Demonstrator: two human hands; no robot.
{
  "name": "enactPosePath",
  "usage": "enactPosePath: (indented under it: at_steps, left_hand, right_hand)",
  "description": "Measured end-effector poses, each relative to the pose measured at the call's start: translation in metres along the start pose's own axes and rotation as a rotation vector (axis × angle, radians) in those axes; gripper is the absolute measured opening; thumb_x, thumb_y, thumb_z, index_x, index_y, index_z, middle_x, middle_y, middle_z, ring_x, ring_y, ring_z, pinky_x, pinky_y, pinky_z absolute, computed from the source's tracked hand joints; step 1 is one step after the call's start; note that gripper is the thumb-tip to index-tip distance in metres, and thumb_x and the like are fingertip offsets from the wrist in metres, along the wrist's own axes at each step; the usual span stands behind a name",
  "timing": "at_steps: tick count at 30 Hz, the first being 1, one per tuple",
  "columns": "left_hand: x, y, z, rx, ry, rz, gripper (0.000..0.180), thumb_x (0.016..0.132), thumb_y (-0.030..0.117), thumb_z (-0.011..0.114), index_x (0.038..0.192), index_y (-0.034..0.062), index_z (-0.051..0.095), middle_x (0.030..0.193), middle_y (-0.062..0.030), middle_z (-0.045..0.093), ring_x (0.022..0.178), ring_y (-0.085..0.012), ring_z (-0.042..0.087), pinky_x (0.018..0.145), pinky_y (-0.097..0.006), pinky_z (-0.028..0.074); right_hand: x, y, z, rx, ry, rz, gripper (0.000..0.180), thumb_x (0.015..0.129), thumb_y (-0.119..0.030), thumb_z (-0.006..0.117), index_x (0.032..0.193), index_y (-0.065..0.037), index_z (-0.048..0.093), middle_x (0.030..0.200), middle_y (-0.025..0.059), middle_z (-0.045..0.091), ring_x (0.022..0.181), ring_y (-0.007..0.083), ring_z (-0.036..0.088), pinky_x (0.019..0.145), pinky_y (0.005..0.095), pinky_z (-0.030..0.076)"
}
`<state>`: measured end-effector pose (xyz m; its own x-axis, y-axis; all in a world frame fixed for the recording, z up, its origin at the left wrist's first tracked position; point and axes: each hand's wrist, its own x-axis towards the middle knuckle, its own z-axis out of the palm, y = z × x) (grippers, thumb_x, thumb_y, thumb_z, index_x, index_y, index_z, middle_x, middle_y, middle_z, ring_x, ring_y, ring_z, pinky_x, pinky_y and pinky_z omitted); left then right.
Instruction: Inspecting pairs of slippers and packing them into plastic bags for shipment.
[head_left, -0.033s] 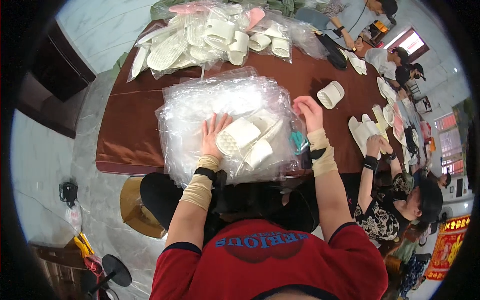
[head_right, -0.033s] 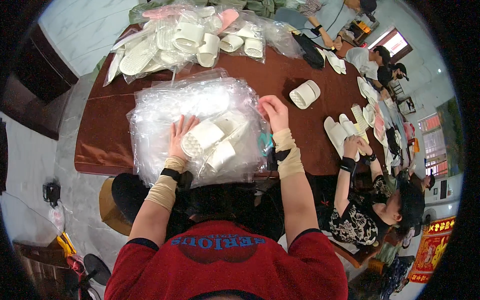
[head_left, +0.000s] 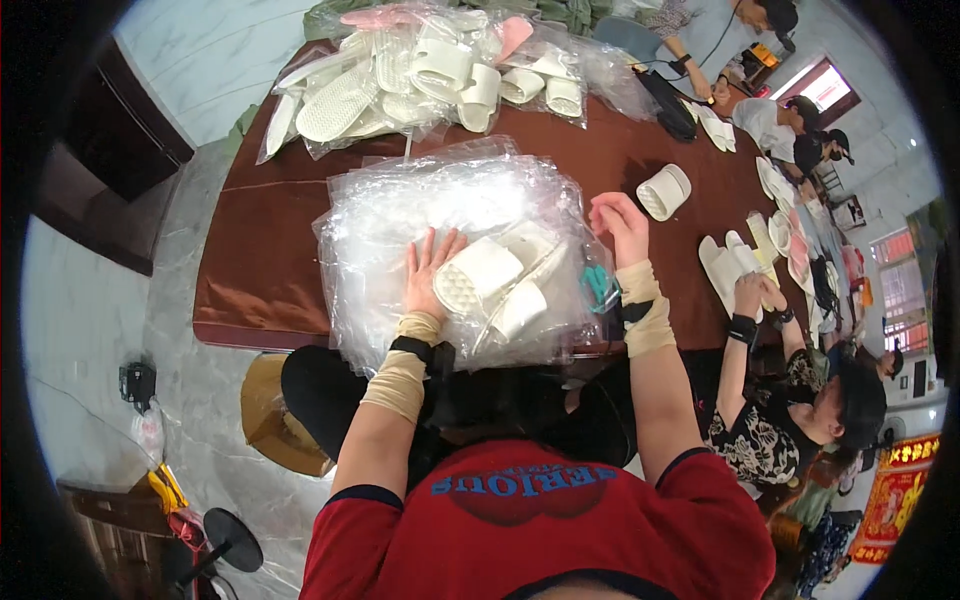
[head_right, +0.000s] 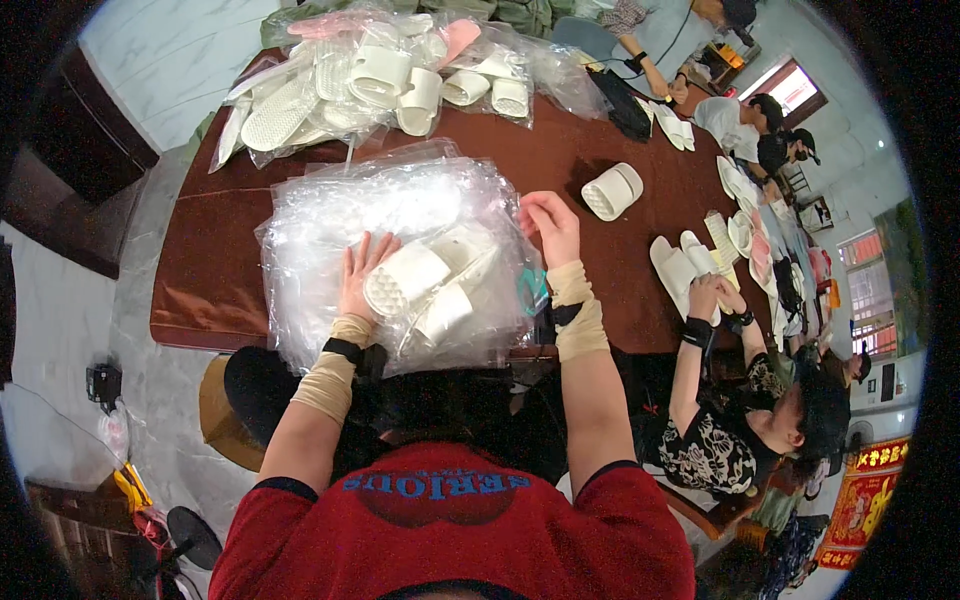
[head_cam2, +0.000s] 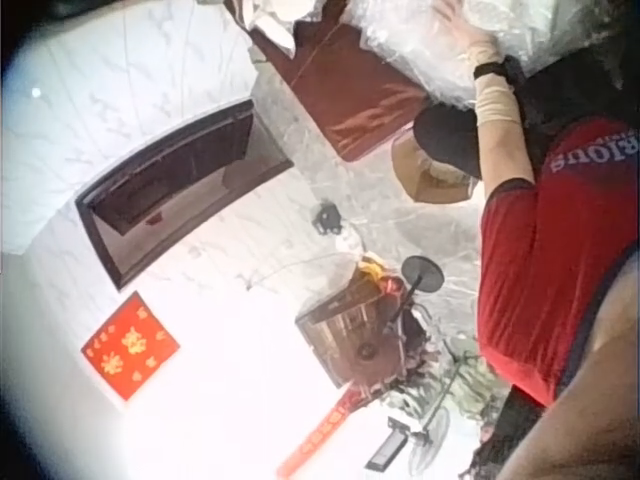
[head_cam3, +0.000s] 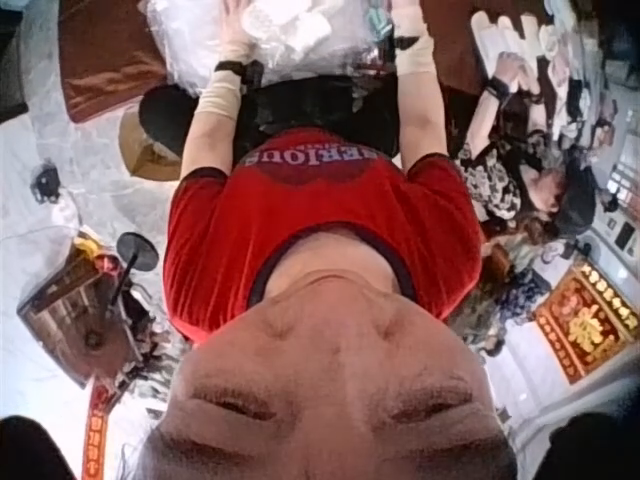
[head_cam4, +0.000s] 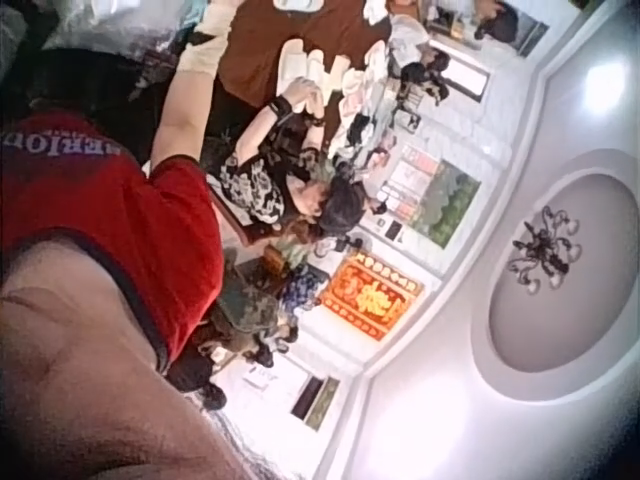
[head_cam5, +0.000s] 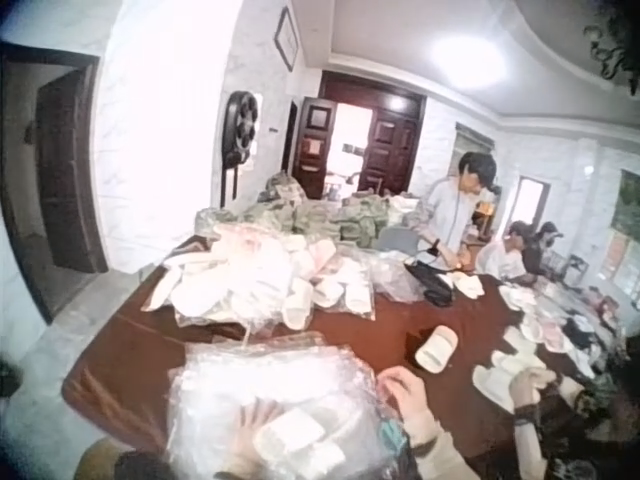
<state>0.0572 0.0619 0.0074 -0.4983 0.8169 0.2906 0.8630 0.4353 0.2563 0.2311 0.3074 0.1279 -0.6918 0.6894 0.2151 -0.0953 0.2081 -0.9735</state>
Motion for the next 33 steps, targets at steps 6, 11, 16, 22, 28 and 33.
enactPosePath:
  at_steps: [6, 11, 16, 22, 28, 33]
  left_hand:
    - [0.005, 0.011, -0.008, -0.042, -0.007, 0.018, 0.064, 0.086, 0.044, 0.05, 0.145, 0.0223, 0.033, 0.152, 0.0009, 0.028, 0.143, -0.0284, 0.016, 0.114, -0.054, 0.01]
    - [0.001, 0.005, -0.003, -0.007, 0.008, 0.012, 0.065, 0.087, 0.044, 0.05, 0.146, 0.0243, 0.03, 0.151, 0.0001, 0.029, 0.143, -0.0289, 0.016, 0.113, -0.055, 0.009]
    - [0.001, 0.002, -0.003, -0.004, -0.019, -0.008, 0.076, 0.083, 0.051, 0.053, 0.148, 0.0246, 0.024, 0.153, 0.0002, 0.025, 0.144, -0.0271, 0.011, 0.115, -0.052, 0.008]
    - [0.001, 0.005, -0.01, -0.075, -0.002, -0.027, 0.076, 0.083, 0.051, 0.053, 0.148, 0.0251, 0.024, 0.151, -0.0015, 0.03, 0.143, -0.0287, 0.015, 0.114, -0.054, 0.009]
    - [-0.005, 0.002, -0.018, -0.08, -0.094, -0.059, 0.078, 0.084, 0.05, 0.052, 0.149, 0.0222, 0.02, 0.153, -0.0006, 0.026, 0.144, -0.0285, 0.012, 0.115, -0.052, 0.007]
    - [0.009, 0.015, -0.016, -0.087, -0.076, -0.001, 0.079, 0.084, 0.049, 0.052, 0.149, 0.0199, 0.019, 0.153, -0.0012, 0.024, 0.144, -0.0286, 0.011, 0.115, -0.052, 0.007]
  right_hand:
    - [-0.001, 0.035, -0.018, -0.63, -0.234, -0.003, 0.017, 0.088, -0.003, 0.051, 0.103, -0.004, 0.059, 0.082, 0.0078, 0.064, 0.076, 0.0207, 0.063, 0.07, 0.0323, 0.05]
    - [0.002, 0.041, -0.027, -0.901, -0.555, 0.026, 0.023, 0.083, -0.007, 0.057, 0.106, -0.006, 0.06, 0.103, 0.0122, 0.062, 0.091, 0.0297, 0.061, 0.081, 0.0374, 0.048]
    - [-0.002, 0.039, -0.017, -0.642, -0.606, -0.109, 0.032, 0.083, -0.018, 0.065, 0.111, -0.003, 0.056, 0.101, 0.009, 0.06, 0.091, 0.0202, 0.06, 0.08, 0.0314, 0.048]
    - [-0.002, 0.047, -0.013, -0.328, -0.577, 0.5, 0.031, 0.091, -0.03, 0.059, 0.111, -0.007, 0.056, 0.096, 0.0042, 0.062, 0.08, 0.0103, 0.056, 0.069, 0.0285, 0.047]
    - [-0.014, 0.061, -0.002, 0.138, -0.325, 0.755, 0.033, 0.093, -0.035, 0.054, 0.113, -0.009, 0.057, 0.092, 0.0038, 0.062, 0.075, 0.0077, 0.055, 0.062, 0.0233, 0.043]
    - [-0.005, 0.135, -0.025, -0.507, -0.265, 0.38, 0.043, 0.086, -0.043, 0.062, 0.104, -0.004, 0.061, 0.094, 0.0112, 0.065, 0.082, 0.0204, 0.062, 0.076, 0.032, 0.048]
